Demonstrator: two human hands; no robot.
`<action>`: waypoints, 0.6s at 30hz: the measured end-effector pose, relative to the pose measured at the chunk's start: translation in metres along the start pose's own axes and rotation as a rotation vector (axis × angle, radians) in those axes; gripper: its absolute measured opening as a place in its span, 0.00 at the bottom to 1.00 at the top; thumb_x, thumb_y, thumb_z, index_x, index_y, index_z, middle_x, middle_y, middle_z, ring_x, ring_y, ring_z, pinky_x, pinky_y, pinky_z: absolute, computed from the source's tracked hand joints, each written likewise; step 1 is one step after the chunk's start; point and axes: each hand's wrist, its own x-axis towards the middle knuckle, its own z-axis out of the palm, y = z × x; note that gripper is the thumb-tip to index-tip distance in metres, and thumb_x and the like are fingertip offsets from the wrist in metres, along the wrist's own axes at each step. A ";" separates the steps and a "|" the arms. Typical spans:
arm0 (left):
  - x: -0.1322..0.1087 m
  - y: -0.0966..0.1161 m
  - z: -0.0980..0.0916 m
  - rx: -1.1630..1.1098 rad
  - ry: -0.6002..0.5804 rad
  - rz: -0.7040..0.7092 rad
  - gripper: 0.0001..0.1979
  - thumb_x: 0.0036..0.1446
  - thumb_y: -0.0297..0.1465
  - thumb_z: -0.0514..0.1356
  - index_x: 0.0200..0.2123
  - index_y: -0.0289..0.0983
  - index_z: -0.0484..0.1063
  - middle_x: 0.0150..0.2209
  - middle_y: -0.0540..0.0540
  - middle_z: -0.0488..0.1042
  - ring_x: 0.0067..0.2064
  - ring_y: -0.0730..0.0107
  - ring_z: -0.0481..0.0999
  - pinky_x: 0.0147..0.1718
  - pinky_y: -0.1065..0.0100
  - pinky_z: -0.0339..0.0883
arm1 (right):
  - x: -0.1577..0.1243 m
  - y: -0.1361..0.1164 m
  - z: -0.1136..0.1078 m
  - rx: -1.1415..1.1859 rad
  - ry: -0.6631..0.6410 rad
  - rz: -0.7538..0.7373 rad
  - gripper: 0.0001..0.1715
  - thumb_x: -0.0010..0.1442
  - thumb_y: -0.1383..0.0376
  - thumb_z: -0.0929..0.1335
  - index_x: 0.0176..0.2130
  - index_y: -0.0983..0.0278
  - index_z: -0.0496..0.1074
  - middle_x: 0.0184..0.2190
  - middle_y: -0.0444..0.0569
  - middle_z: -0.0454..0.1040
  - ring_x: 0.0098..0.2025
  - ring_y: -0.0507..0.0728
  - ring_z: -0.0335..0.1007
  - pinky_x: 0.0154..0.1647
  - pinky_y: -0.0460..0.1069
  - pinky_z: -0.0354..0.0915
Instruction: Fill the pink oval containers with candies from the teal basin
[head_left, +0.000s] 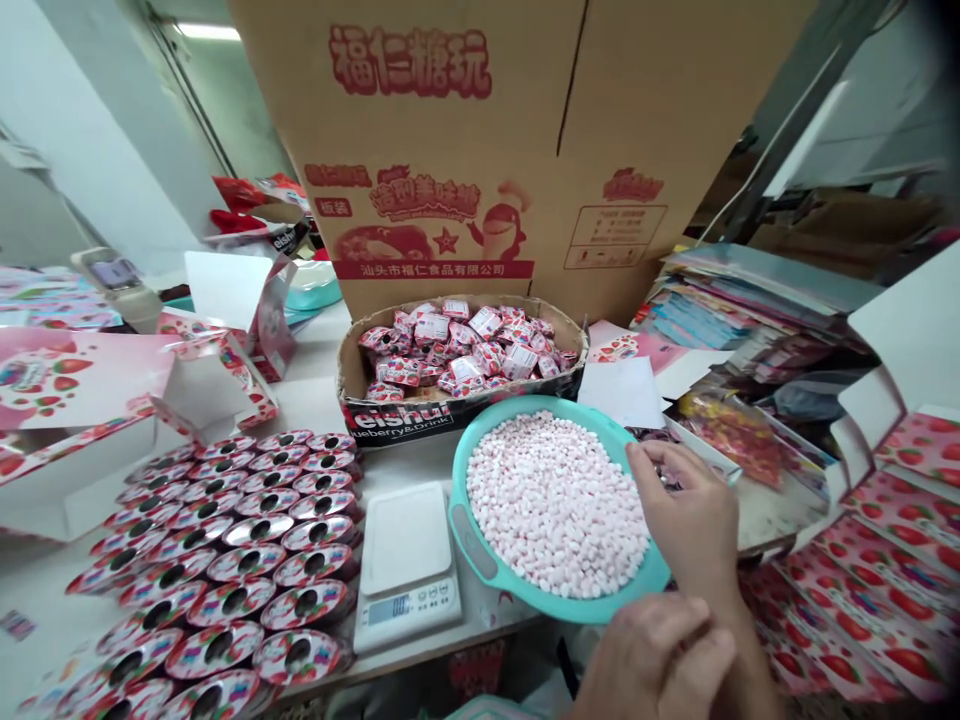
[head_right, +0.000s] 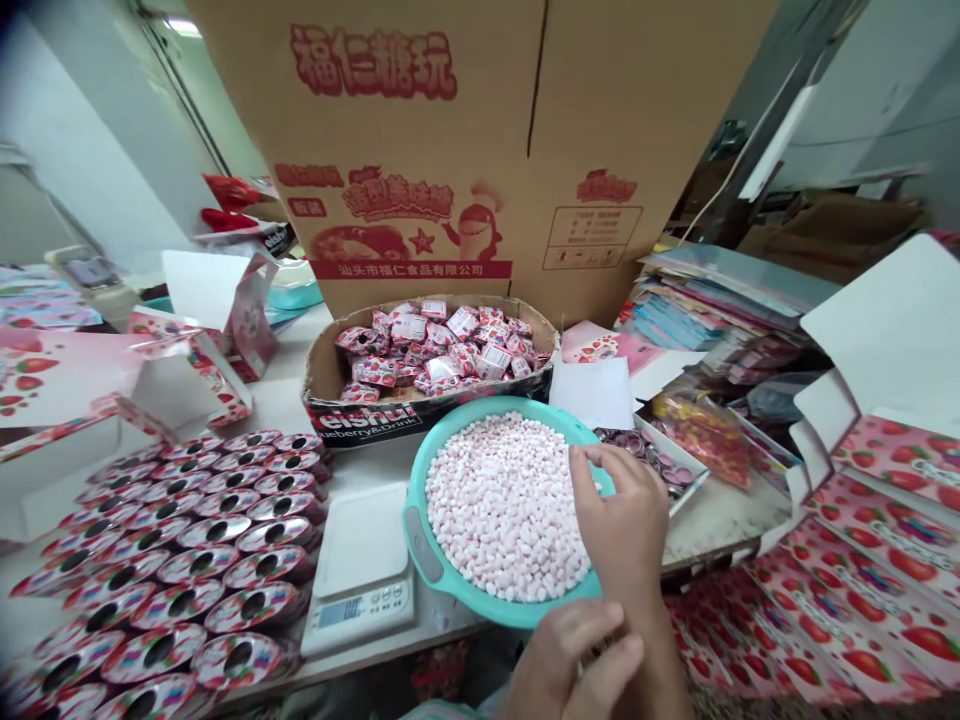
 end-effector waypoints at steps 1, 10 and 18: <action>0.005 -0.002 -0.001 -0.006 0.036 0.024 0.12 0.63 0.31 0.55 0.48 0.36 0.68 0.39 0.42 0.78 0.44 0.67 0.78 0.44 0.68 0.75 | 0.000 0.000 0.000 0.001 0.001 0.001 0.16 0.60 0.55 0.65 0.29 0.62 0.72 0.32 0.50 0.77 0.36 0.60 0.71 0.43 0.54 0.62; 0.064 -0.034 -0.046 -0.086 -0.183 0.299 0.11 0.60 0.36 0.58 0.37 0.34 0.70 0.31 0.48 0.77 0.38 0.69 0.77 0.43 0.69 0.72 | -0.002 0.016 0.014 -0.006 -0.038 -0.016 0.17 0.61 0.53 0.64 0.29 0.62 0.72 0.32 0.49 0.77 0.36 0.60 0.72 0.44 0.55 0.62; 0.207 -0.175 -0.090 0.509 -0.534 0.097 0.11 0.60 0.34 0.56 0.43 0.35 0.70 0.43 0.43 0.74 0.49 0.60 0.70 0.50 0.53 0.66 | -0.030 0.054 0.035 -0.015 -0.207 -0.029 0.19 0.63 0.52 0.62 0.33 0.62 0.73 0.35 0.51 0.77 0.39 0.62 0.73 0.45 0.57 0.62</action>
